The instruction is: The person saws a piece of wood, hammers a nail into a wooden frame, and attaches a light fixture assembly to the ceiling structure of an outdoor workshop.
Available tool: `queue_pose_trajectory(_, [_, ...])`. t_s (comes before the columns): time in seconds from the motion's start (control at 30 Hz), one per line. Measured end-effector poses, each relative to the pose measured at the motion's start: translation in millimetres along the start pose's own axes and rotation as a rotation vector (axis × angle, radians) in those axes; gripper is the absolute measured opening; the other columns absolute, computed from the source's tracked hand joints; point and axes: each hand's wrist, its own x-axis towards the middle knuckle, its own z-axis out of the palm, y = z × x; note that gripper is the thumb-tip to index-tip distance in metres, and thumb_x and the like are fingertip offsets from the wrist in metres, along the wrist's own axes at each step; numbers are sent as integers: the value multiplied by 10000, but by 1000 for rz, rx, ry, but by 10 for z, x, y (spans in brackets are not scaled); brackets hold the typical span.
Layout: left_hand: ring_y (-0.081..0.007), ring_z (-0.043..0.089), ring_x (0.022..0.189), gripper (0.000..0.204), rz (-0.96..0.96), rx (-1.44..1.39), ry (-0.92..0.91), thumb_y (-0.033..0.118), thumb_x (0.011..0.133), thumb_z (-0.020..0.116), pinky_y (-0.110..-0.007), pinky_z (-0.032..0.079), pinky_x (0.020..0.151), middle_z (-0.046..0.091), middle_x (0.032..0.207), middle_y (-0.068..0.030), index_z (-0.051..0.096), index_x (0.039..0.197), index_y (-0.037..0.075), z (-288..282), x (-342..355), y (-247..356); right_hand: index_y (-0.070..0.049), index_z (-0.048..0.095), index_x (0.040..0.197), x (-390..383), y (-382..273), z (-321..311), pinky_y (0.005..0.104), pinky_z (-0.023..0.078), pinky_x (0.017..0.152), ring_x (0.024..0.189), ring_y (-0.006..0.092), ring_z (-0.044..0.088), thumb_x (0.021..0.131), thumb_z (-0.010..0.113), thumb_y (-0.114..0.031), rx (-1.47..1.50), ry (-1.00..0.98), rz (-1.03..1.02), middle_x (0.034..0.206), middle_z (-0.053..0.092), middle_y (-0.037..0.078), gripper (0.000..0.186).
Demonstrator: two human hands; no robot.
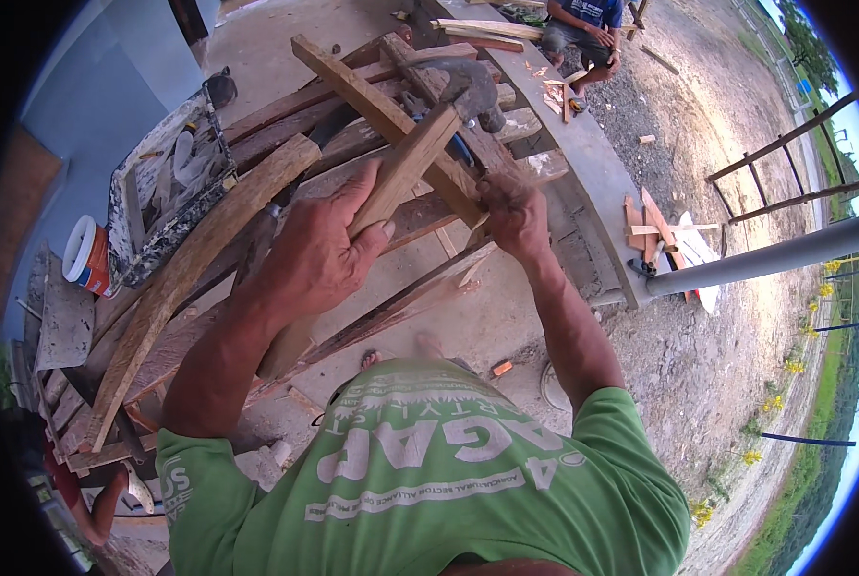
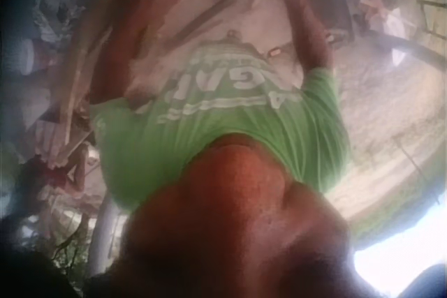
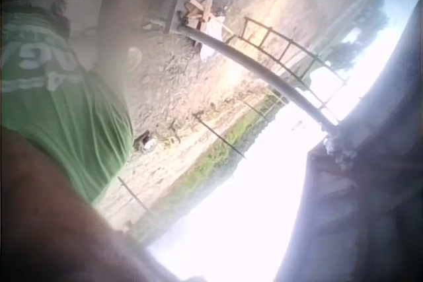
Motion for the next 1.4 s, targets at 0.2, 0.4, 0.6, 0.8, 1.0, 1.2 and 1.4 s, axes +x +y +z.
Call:
queue_pose_trajectory(0.2, [-321,729,802,607,-126,93,-230,105,908,632,-387,564,693,683,955,-317,406,1419,-131,-198,167,-86,-2,687,926,25,47,33,343,513,691,763,244,680,917,618,-69,-137,89,-219,809,673,135,96])
queue_pose_trajectory(0.4, [-145,605,567,583,-108,-205,65,59,933,608,-253,482,484,644,719,-83,398,1458,-84,-401,361,-57,-12,703,945,57,-18,29,365,524,723,811,325,689,887,637,-77,-197,57,-203,861,684,166,109])
queue_pose_trajectory(0.6, [-95,564,521,558,-111,-120,-333,73,935,603,-251,484,455,640,750,-82,432,1447,-65,-327,343,-235,-12,720,952,75,-18,8,369,526,726,811,322,693,855,661,-87,-283,23,-195,861,682,177,137])
queue_pose_trajectory(0.8, [-102,578,509,527,-219,-458,127,106,915,625,-249,486,433,651,771,-85,484,1384,-89,-506,509,-171,-11,733,913,41,-49,59,355,524,720,798,305,692,827,684,-74,-282,105,-179,859,683,166,117])
queue_pose_trajectory(1.0, [-84,563,485,498,-250,-287,-490,133,924,631,-244,482,428,602,737,-36,503,1370,-47,-374,368,-411,-18,744,916,59,-18,12,347,525,729,804,294,685,804,697,-63,-230,63,-131,858,685,144,130])
queue_pose_trajectory(1.2, [-88,570,489,507,-306,-555,211,117,912,615,-235,472,433,585,682,-11,498,1379,-41,-581,543,-419,-19,752,904,65,-83,22,350,530,743,808,286,684,796,706,-74,-258,67,-170,854,691,136,130])
queue_pose_trajectory(1.4, [-72,554,492,409,-343,-343,-459,122,925,616,-241,462,425,591,713,-10,551,1302,-23,-327,325,-329,-23,751,877,66,-3,-96,349,532,726,792,292,682,778,716,-82,-266,23,-133,830,688,138,121])
